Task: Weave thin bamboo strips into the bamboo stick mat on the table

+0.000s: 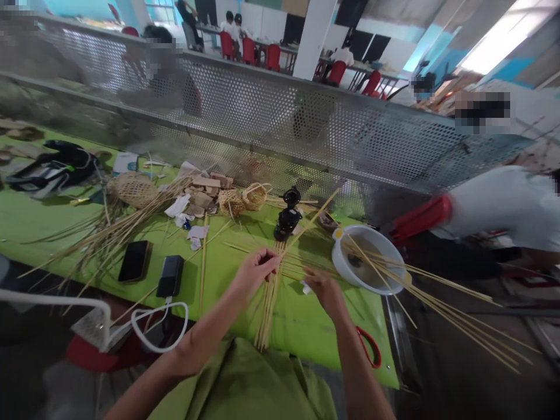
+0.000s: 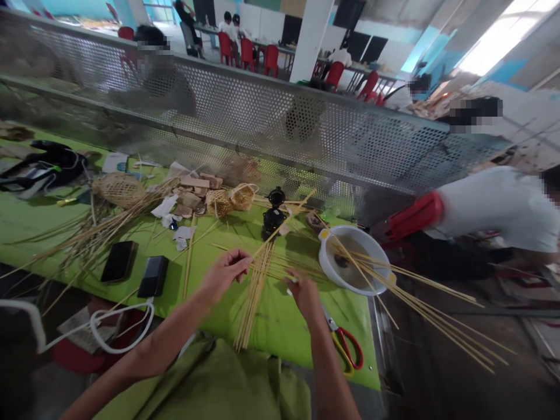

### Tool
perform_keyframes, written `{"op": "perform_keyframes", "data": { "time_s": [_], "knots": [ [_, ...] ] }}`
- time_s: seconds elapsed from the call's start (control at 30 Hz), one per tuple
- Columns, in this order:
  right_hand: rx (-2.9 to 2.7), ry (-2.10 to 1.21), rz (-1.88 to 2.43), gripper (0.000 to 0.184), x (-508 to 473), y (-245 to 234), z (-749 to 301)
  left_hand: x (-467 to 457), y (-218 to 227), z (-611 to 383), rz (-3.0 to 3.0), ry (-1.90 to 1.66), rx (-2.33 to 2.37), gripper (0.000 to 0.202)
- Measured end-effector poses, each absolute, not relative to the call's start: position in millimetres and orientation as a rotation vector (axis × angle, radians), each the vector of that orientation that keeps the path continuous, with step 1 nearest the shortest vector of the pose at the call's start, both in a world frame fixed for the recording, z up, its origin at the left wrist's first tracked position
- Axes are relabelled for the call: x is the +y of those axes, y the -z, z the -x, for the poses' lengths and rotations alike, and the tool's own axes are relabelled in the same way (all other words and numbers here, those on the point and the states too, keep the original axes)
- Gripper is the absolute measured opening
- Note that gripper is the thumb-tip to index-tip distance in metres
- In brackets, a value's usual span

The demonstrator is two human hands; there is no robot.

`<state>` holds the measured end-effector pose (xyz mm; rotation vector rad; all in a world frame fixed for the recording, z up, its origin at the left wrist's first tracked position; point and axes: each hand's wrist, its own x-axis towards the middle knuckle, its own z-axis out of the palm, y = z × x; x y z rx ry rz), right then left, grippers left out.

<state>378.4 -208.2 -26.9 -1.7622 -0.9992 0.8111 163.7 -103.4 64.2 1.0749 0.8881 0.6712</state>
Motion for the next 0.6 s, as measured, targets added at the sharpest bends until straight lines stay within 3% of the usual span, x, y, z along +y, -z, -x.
{"op": "perform_keyframes", "data": {
  "time_s": [0.07,0.2,0.6],
  "knots": [
    [-0.961,-0.884,1.681,0.041,-188,-4,-361,-107,-63,-170,-1.094,-0.660,0.878,0.033],
    [-0.794,-0.995,1.385,0.032,-161,-45,-331,-113,-60,-176,-1.136,-0.678,0.859,0.033],
    [-0.869,-0.836,1.549,0.033,-159,-57,-314,-112,-54,-178,-1.160,-0.779,0.917,0.028]
  ]
}}
